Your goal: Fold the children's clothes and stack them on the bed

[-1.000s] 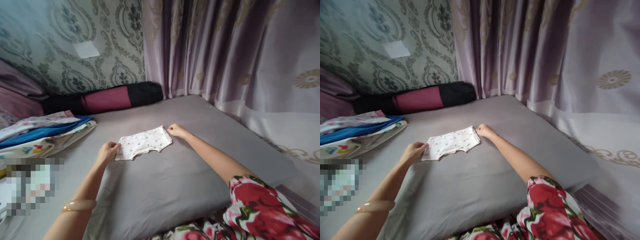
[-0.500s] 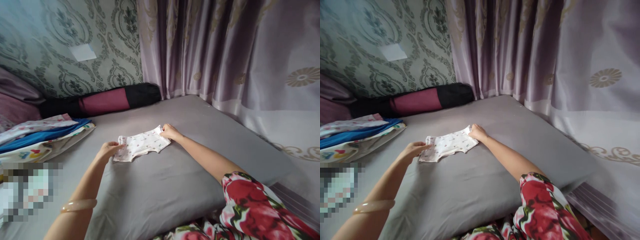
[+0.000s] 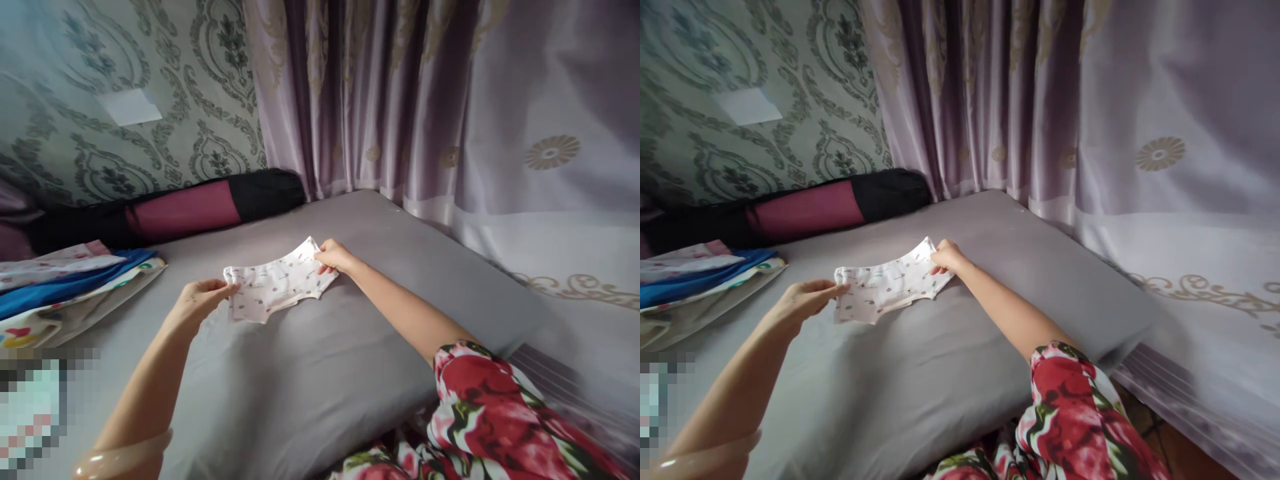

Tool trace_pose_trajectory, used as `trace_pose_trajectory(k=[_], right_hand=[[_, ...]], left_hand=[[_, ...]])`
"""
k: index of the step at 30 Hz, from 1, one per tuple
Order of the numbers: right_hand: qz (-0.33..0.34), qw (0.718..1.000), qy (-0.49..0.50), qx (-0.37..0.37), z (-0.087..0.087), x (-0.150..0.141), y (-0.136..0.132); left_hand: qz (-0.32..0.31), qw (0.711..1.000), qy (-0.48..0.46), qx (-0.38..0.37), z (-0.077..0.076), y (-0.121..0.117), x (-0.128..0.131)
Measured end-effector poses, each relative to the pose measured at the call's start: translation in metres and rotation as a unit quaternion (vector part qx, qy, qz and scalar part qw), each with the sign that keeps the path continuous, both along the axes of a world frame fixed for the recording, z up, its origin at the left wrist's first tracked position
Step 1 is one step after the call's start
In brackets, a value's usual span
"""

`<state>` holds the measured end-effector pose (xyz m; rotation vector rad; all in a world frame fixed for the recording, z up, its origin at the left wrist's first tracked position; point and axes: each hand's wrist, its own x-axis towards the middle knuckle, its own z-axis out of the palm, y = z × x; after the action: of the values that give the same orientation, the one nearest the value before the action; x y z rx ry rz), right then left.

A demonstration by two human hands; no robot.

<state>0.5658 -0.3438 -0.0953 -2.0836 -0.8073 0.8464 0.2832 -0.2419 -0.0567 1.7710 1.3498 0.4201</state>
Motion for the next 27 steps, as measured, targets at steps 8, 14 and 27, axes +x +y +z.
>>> trace_pose_trajectory(k=[8, 14, 27], right_hand=[[-0.101, 0.993, -0.021, 0.054, 0.014, 0.064, -0.053], [-0.203, 0.976, -0.072, 0.017, 0.015, 0.121, -0.107], [-0.312, 0.921, -0.198, -0.12, 0.024, 0.227, -0.188]], left_hand=[[-0.06, 0.994, -0.08, -0.043, -0.01, -0.034, 0.076], [-0.117, 0.977, -0.159, -0.083, -0.018, -0.078, 0.153], [-0.198, 0.932, -0.248, -0.175, -0.046, -0.154, 0.28]])
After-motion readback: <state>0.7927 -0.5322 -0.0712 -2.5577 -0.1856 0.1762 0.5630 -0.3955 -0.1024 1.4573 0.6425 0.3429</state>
